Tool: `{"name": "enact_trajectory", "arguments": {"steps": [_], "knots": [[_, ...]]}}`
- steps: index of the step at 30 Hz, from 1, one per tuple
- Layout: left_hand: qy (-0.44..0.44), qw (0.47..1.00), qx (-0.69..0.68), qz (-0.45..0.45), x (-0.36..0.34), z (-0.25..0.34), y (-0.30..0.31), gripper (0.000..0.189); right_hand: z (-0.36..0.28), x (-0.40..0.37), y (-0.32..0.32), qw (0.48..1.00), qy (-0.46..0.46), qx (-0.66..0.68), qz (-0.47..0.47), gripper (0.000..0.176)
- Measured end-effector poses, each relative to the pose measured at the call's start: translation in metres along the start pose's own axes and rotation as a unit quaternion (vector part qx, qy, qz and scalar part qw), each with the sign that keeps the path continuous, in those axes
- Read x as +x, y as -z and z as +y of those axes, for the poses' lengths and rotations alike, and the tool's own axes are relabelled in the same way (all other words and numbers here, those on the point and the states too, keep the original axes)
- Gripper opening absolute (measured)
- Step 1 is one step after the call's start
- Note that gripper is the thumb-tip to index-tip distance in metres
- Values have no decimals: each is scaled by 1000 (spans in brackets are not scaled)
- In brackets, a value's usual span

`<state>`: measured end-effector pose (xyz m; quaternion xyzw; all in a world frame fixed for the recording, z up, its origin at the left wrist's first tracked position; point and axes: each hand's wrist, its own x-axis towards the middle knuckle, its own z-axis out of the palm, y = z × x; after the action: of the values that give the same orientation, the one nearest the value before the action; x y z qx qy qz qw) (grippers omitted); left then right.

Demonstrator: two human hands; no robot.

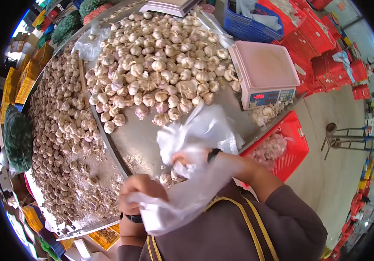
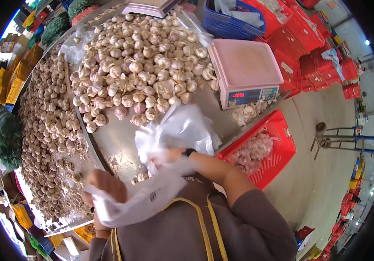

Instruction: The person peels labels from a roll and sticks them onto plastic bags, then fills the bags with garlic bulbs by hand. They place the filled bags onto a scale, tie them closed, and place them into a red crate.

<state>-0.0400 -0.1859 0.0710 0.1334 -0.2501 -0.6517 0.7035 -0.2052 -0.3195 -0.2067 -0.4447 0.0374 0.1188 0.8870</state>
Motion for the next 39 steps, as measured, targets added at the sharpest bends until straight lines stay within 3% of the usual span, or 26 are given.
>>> {"name": "enact_trajectory", "arguments": {"steps": [1,2,3,4,6,7,9,10,11,12,14,17,18,19,22,23,26,28,29,31,32,33,35,36,38,39], "knots": [[-50,998,-38,3,12,11,-12,44,28,4,8,1000,-5,-5,-7,31],[-9,978,15,206,23,17,-9,43,54,9,18,965,-28,-261,10,36],[34,913,63,401,36,23,-5,42,72,12,26,866,-44,-498,25,42],[10,908,128,400,50,21,-2,35,65,14,29,864,-46,-502,15,42],[-61,837,170,516,53,-2,76,23,55,10,47,879,25,-463,115,44],[-99,838,247,477,50,-12,105,14,41,9,54,881,60,-439,165,45],[-96,831,232,497,32,-27,165,21,24,5,73,876,128,-381,268,47],[-101,820,238,511,27,-30,173,21,-41,-38,24,878,125,-381,263,47],[-104,809,245,524,23,-33,178,22,-129,-21,-34,937,151,-21,313,55],[-105,809,242,525,18,-34,186,22,-157,-23,-49,938,148,-23,313,55],[-88,790,278,539,8,-31,197,21,-185,-24,-61,948,223,150,173,57],[-106,759,338,546,-3,-25,205,21,-180,-18,-60,967,131,137,172,61],[-79,744,378,546,-7,-20,207,13,-177,-10,-66,959,87,76,259,38],[-81,743,377,547,-13,-21,207,13,-168,-2,-65,960,86,75,257,38],[-89,468,726,496,-6,3,138,29,-143,21,-54,942,71,-30,326,21],[-81,448,744,489,-7,9,113,24,-141,27,-56,928,90,-34,359,23],[74,745,526,403,-11,-5,96,18,-138,44,-74,913,87,-88,388,32],[127,861,379,316,-5,-24,90,15,-138,59,-91,915,88,-118,376,47],[126,860,379,316,-9,-25,95,15,-140,58,-93,915,88,-118,376,47],[41,899,190,392,-19,-19,106,11,-147,49,-91,891,29,-229,391,53],[-6,900,76,429,-23,-7,108,11,-145,39,-85,860,48,-304,407,53],[-59,938,-42,338,-36,6,123,15,-110,30,-49,848,42,-329,414,52],[-108,891,-169,407,-56,27,136,15,-107,7,-31,799,12,-351,487,50],[-109,890,-171,408,-52,33,129,15,-109,-5,-16,757,-132,-469,436,33],[-56,822,-79,560,-45,47,114,9,-109,-6,-24,748,-71,-495,437,28],[-56,822,-79,562,-51,47,118,9,-119,-2,-37,734,-7,-517,440,32]]}}
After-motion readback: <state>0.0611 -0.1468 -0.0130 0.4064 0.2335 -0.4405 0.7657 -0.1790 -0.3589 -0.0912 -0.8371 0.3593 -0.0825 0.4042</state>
